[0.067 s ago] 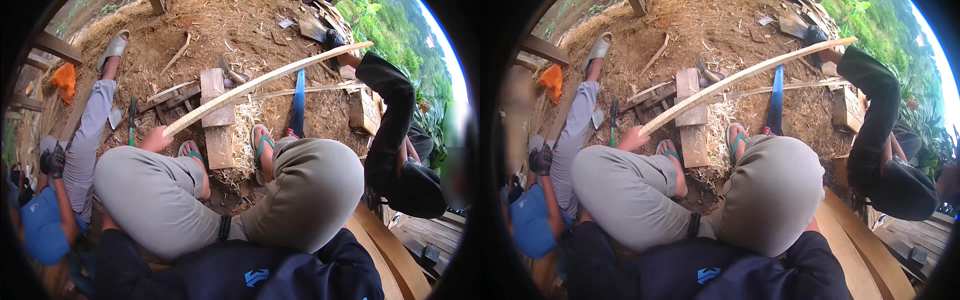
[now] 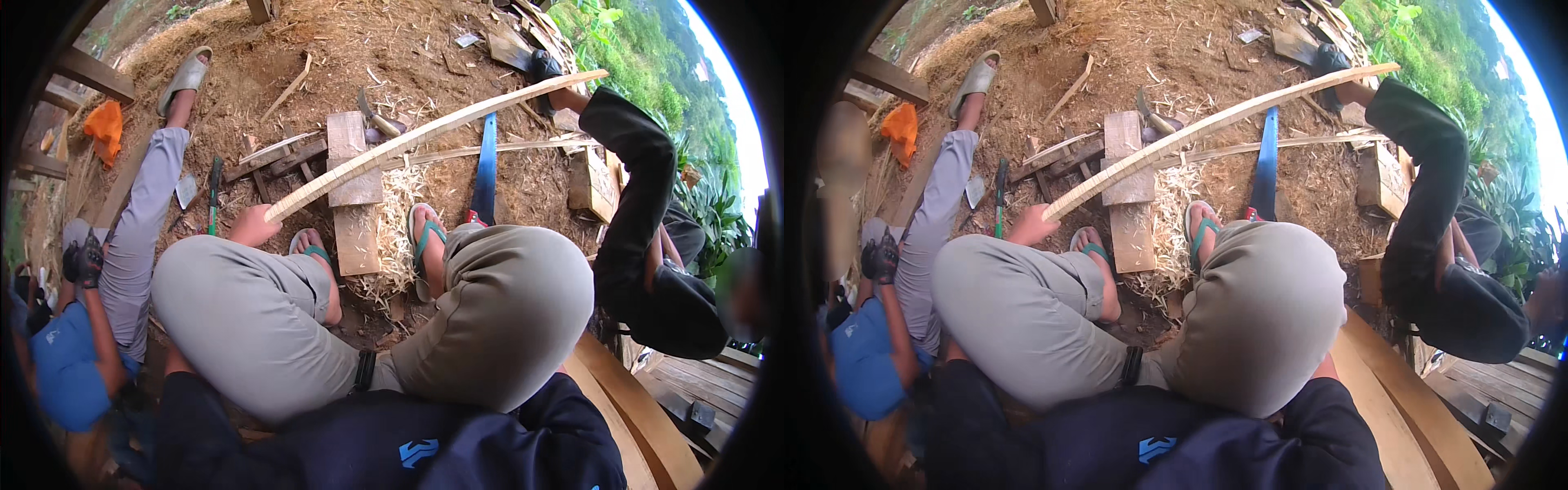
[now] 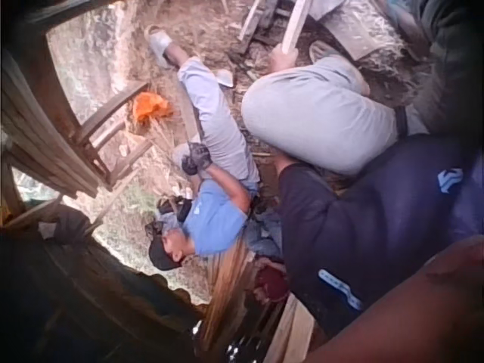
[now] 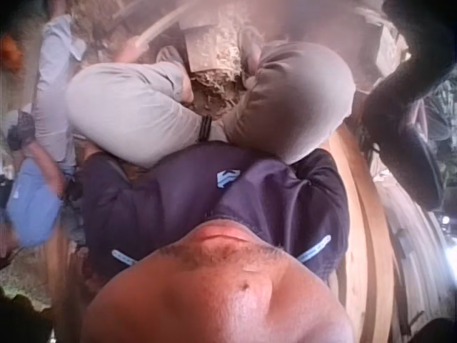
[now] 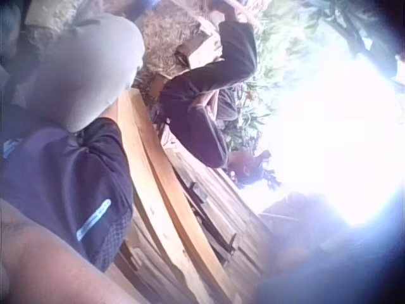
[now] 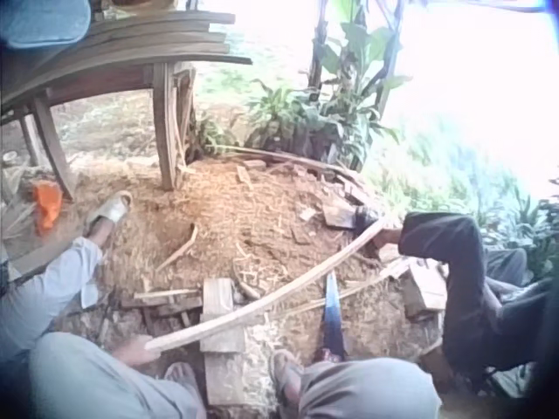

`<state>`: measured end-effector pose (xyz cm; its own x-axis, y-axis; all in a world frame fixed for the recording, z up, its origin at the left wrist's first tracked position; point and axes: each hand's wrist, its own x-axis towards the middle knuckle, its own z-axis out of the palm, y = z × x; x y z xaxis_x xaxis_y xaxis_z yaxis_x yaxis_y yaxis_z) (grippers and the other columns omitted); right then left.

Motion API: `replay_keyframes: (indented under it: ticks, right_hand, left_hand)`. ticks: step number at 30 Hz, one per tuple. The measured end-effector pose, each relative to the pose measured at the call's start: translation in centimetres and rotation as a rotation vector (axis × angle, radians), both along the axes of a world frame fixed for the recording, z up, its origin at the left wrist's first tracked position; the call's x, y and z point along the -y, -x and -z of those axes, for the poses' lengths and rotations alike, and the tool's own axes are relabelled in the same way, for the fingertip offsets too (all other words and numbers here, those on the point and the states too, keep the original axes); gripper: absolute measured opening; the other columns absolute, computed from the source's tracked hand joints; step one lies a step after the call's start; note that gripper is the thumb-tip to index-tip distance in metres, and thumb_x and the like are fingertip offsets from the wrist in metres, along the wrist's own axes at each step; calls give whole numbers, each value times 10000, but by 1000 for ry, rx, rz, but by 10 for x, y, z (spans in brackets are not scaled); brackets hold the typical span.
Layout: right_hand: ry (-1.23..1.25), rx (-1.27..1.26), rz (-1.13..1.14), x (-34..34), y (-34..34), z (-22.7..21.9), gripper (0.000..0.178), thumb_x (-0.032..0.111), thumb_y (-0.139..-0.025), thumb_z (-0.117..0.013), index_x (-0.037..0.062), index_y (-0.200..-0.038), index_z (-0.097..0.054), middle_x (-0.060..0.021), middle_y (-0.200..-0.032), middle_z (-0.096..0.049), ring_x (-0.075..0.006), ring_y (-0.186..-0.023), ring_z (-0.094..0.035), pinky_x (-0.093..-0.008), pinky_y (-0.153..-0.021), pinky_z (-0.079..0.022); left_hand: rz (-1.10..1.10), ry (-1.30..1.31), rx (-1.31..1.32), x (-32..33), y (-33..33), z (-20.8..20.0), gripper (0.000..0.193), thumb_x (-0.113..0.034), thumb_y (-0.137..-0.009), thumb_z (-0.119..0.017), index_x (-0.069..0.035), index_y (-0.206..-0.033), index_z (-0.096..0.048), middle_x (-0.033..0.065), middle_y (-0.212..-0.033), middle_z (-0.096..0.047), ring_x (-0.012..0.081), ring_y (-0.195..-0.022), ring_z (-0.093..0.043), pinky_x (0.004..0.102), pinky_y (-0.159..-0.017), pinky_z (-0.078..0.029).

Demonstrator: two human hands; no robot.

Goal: The person sits on the ground and uses a red hand saw to cut a thin wooden strip. The strip is held in place by the person's feet and rests on a small wooden block. The person saws back and forth repeatedly to cut through the wood.

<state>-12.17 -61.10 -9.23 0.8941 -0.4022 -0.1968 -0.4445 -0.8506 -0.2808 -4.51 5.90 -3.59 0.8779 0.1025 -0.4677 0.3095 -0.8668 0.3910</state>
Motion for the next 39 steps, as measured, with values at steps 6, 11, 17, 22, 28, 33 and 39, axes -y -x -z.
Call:
replay_keyframes:
  ticks: [6,11,17,22,28,33,39]
  right_hand:
    - [-54,226,-92,-5,-28,-47,190,72,-920,-677,77,-1101,-622,-74,-854,-625,-210,-781,-624,-380,-699,-515]
    - [-135,517,-155,-8,-43,-133,190,72,-929,-674,76,-1112,-624,-70,-846,-629,-199,-768,-623,-371,-692,-515]
    - [-274,778,-187,-14,-20,-263,173,98,-980,-650,60,-1147,-629,-39,-846,-627,-143,-741,-579,-327,-671,-485]
    - [-468,905,-69,-20,16,-344,166,111,-1003,-670,51,-1154,-638,8,-772,-613,-50,-567,-476,-213,-519,-376]
    - [-327,1013,-137,-45,33,-410,157,153,-1006,-680,56,-1126,-651,25,-757,-599,-34,-563,-455,-201,-508,-350]
    - [-394,1024,-152,-54,21,-423,158,148,-1004,-682,39,-1113,-646,30,-747,-583,-24,-553,-441,-195,-498,-337]
    - [-427,1139,-233,-96,-11,-436,114,130,-1003,-675,33,-1041,-628,34,-693,-539,-23,-542,-422,-209,-497,-320]
  left_hand:
    - [36,-35,-35,-13,-9,30,330,-303,-762,-739,-117,-1033,-749,197,-964,-738,409,-928,-703,504,-807,-555]
    - [70,-88,-28,-6,-19,36,311,-303,-770,-706,-140,-1031,-754,188,-974,-743,408,-940,-706,512,-820,-559]
    - [89,-110,-2,1,-25,33,310,-303,-772,-702,-138,-1029,-754,188,-975,-743,409,-941,-705,514,-822,-558]
    - [102,-122,11,2,-24,30,309,-303,-773,-699,-136,-1027,-754,188,-976,-743,410,-942,-705,516,-823,-558]
    - [109,-131,9,1,-25,29,308,-303,-775,-695,-133,-1026,-754,188,-978,-743,411,-943,-705,518,-825,-558]
    - [113,-129,-1,4,-20,27,308,-303,-776,-691,-131,-1024,-754,188,-979,-743,412,-944,-704,519,-826,-558]
    - [98,-138,3,3,-17,26,307,-302,-778,-687,-129,-1022,-753,189,-981,-744,413,-945,-704,521,-828,-558]
